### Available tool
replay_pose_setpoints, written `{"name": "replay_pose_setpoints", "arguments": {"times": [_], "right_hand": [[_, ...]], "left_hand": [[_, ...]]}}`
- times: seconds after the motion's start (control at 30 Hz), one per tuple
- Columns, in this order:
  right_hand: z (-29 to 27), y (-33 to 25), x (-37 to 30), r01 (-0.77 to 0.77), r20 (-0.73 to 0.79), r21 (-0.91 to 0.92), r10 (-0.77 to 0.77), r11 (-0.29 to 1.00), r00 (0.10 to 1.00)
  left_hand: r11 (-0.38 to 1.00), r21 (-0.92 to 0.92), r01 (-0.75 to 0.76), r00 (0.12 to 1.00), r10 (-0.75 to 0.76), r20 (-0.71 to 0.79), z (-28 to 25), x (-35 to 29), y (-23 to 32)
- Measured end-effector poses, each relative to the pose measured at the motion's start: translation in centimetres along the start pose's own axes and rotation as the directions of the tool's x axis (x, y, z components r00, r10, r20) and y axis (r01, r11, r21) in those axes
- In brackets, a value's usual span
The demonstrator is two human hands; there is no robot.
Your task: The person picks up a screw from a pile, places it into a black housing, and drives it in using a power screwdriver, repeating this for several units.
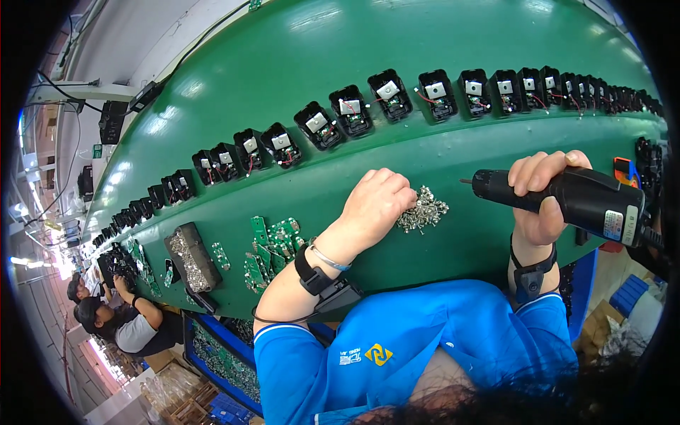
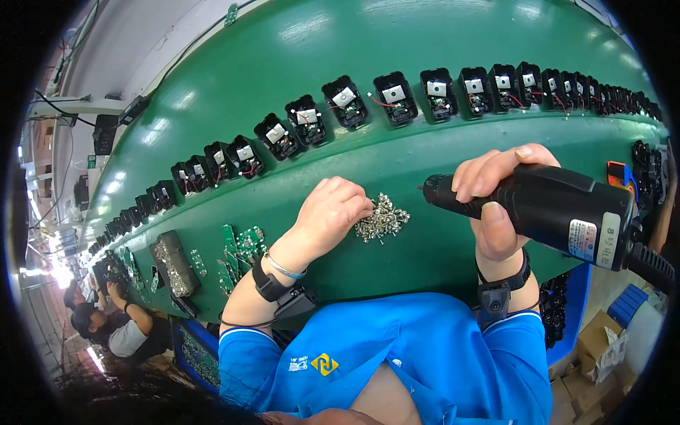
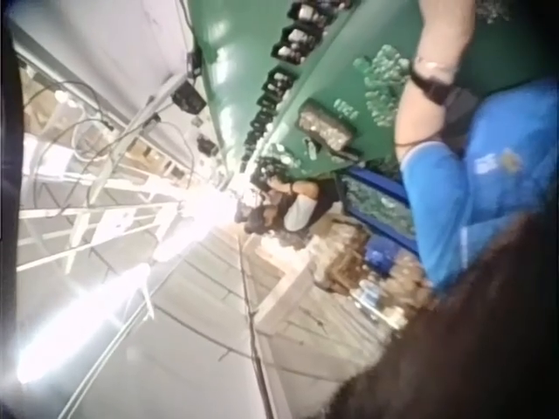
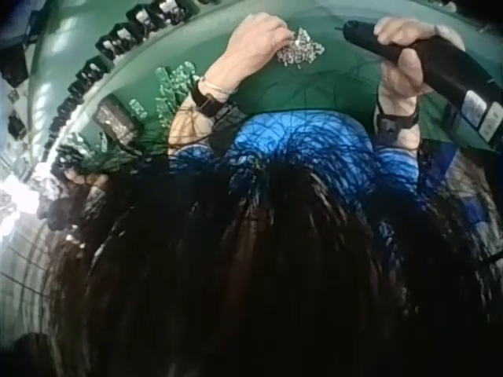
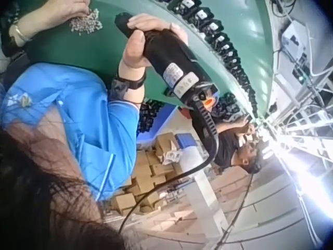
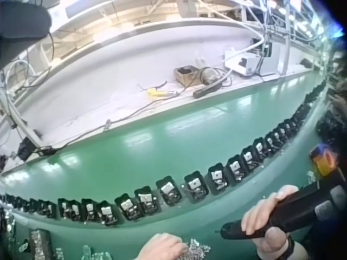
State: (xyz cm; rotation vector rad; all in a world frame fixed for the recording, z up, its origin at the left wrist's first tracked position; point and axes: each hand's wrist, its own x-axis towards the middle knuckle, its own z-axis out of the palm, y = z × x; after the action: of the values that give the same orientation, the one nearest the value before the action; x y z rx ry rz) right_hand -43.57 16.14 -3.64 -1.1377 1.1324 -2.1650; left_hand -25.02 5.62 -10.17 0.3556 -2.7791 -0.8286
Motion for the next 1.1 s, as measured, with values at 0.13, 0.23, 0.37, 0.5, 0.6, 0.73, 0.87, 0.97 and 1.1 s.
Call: {"name": "replay_pose_setpoints", "arguments": {"times": [0.13,0.23,0.37,0.5,0.6,0.73,0.87,0.97,1.1], "right_hand": [[-0.2,-0.2,0.4,0.004,0.005,0.011,-0.004,1.0,1.0],[-0.4,-0.4,0.6,0.004,0.005,0.016,-0.004,1.0,1.0],[-0.5,-1.1,1.0,0.017,-0.007,0.021,-0.017,1.0,1.0],[-0.4,-2.7,2.0,0.027,-0.051,0.141,-0.02,0.99,0.999],[0.3,-3.4,2.6,0.138,-0.143,0.3,-0.099,0.944,0.985],[1.1,-3.4,2.8,0.178,-0.148,0.366,-0.132,0.913,0.98],[1.1,-3.3,2.8,0.156,-0.129,0.327,-0.12,0.932,0.984],[0.8,-3.4,2.9,0.15,-0.093,0.304,-0.127,0.941,0.988],[0.9,-3.5,2.7,0.154,-0.069,0.283,-0.14,0.947,0.988]], "left_hand": [[1.0,-0.009,-0.024,0.999,0.024,-0.029,-0.4,0.0,0.0],[1.0,-0.004,0.003,1.0,-0.003,-0.021,-0.6,0.0,0.0],[0.999,-0.038,-0.003,0.995,-0.001,-0.103,-0.8,0.0,0.0],[0.463,-0.84,0.284,0.858,-0.513,0.008,-1.3,1.4,2.6],[-0.167,-0.977,0.133,0.791,-0.576,0.207,-0.1,2.2,3.5],[-0.466,-0.883,0.055,0.819,-0.485,0.307,0.8,2.8,4.1],[-0.546,-0.837,0.037,0.856,-0.415,0.308,1.4,3.5,4.5],[-0.577,-0.816,0.018,0.873,-0.389,0.295,1.4,4.0,5.1],[-0.577,-0.816,0.007,0.879,-0.386,0.281,1.5,4.2,5.4]]}}
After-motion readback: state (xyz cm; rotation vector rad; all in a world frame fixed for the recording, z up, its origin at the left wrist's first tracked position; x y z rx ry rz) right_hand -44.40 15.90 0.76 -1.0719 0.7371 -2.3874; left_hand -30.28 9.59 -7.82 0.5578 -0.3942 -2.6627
